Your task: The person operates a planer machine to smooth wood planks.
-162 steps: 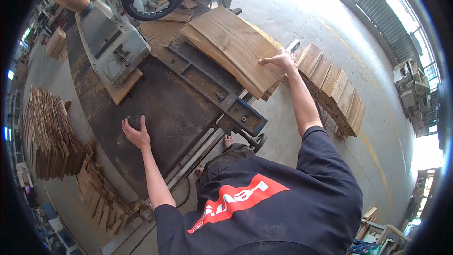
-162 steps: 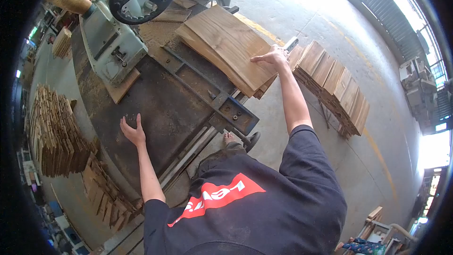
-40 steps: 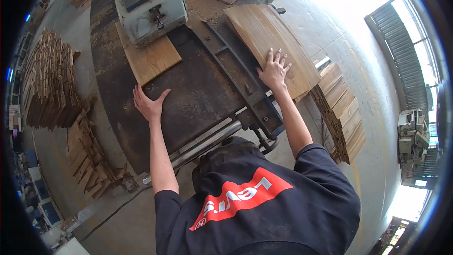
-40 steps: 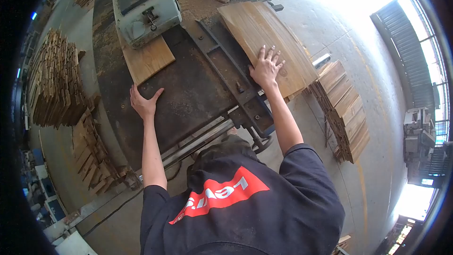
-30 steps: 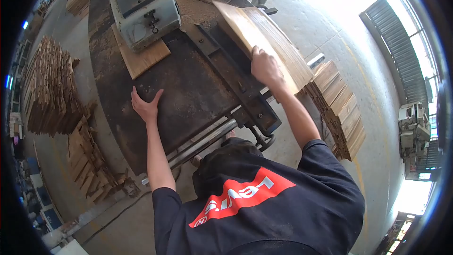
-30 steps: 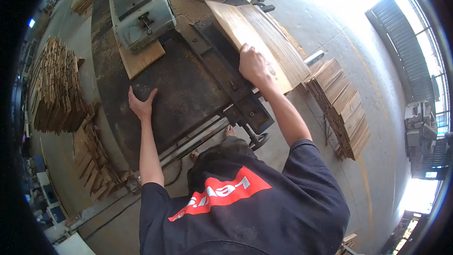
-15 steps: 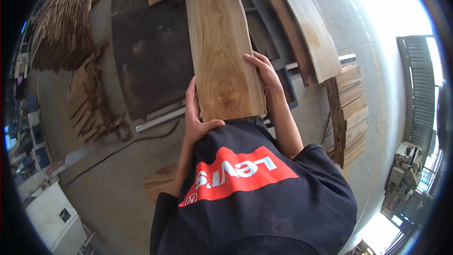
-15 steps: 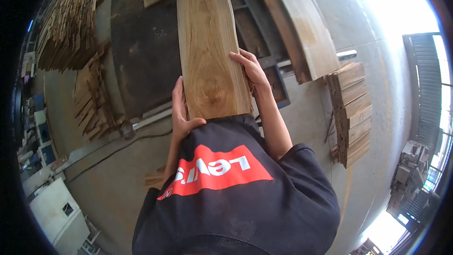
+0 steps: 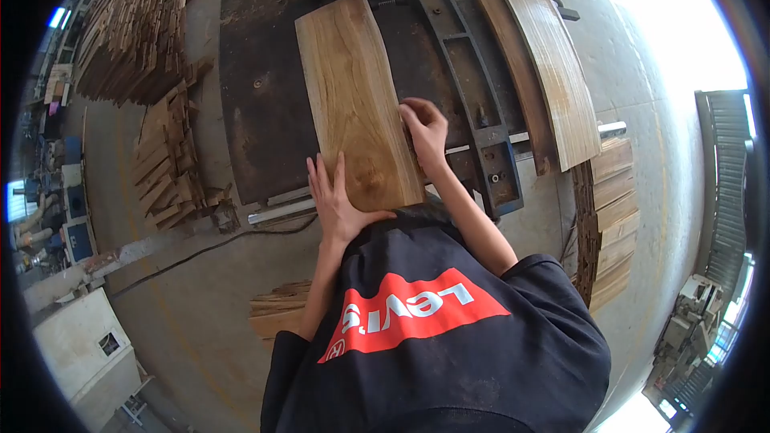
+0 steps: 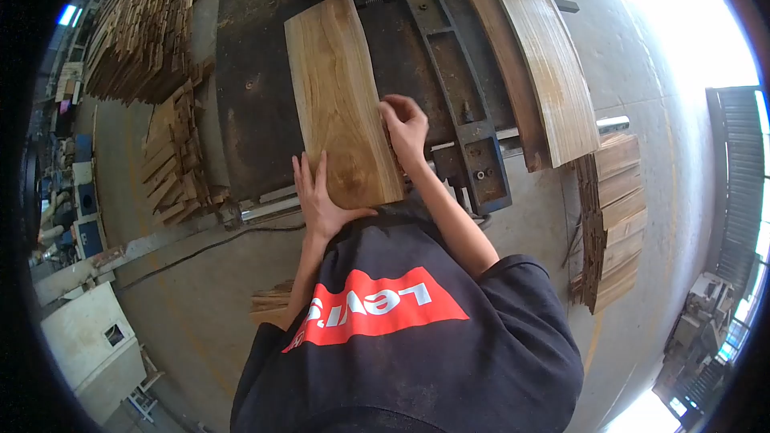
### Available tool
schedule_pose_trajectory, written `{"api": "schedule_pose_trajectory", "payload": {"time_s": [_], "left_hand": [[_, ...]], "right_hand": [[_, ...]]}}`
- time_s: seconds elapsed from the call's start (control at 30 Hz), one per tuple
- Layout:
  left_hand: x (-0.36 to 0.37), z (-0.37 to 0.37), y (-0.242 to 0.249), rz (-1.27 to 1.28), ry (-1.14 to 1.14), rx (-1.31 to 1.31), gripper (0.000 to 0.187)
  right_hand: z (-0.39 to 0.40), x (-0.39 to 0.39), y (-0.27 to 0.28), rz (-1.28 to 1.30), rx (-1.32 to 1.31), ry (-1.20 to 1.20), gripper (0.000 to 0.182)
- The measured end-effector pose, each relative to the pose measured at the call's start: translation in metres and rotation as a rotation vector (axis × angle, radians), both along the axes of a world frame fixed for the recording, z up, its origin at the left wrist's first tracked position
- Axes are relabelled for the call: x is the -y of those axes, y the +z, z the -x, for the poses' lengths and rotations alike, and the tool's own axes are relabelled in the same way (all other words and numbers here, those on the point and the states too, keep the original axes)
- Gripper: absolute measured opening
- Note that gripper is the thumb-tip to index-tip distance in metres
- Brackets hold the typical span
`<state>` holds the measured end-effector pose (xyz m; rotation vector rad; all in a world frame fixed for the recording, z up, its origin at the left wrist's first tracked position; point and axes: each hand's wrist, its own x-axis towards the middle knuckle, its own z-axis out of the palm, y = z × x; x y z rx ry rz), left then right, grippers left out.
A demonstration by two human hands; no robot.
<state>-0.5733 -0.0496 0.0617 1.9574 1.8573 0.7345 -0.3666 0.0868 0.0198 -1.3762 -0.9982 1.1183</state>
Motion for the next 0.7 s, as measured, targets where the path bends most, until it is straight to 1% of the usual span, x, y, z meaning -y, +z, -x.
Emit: {"api": "schedule_pose_trajectory", "payload": {"time_s": [0.03, 0.07, 0.13, 0.2, 0.27, 0.33, 0.43, 0.7], "left_hand": [[-0.004, 0.003, -0.007, -0.014, 0.001, -0.077, 0.164], [-0.007, 0.006, -0.012, -0.03, 0.001, -0.155, 0.163], [-0.014, 0.009, -0.016, -0.049, -0.019, -0.105, 0.163], [-0.02, 0.009, -0.021, -0.077, -0.05, -0.072, 0.162], [-0.029, 0.013, -0.026, -0.115, -0.079, -0.07, 0.162], [-0.039, 0.011, -0.02, -0.103, -0.082, -0.103, 0.161], [-0.051, 0.005, -0.02, -0.119, -0.06, -0.12, 0.159], [-0.072, 0.007, -0.027, -0.171, -0.062, -0.116, 0.158]], "right_hand": [[0.002, -0.003, -0.003, -0.174, 0.091, -0.166, 0.018], [0.001, -0.005, 0.021, -0.4, 0.322, -0.265, 0.016], [-0.017, -0.005, 0.028, -0.501, 0.561, -0.166, 0.021], [-0.022, 0.007, 0.02, -0.492, 0.613, 0.053, 0.028], [-0.021, 0.03, 0.004, -0.394, 0.688, 0.247, 0.051], [-0.011, 0.054, 0.007, -0.406, 0.767, 0.299, 0.061], [-0.001, 0.059, 0.019, -0.389, 0.862, 0.3, 0.065], [0.006, 0.029, 0.002, -0.416, 0.843, 0.222, 0.059]]}}
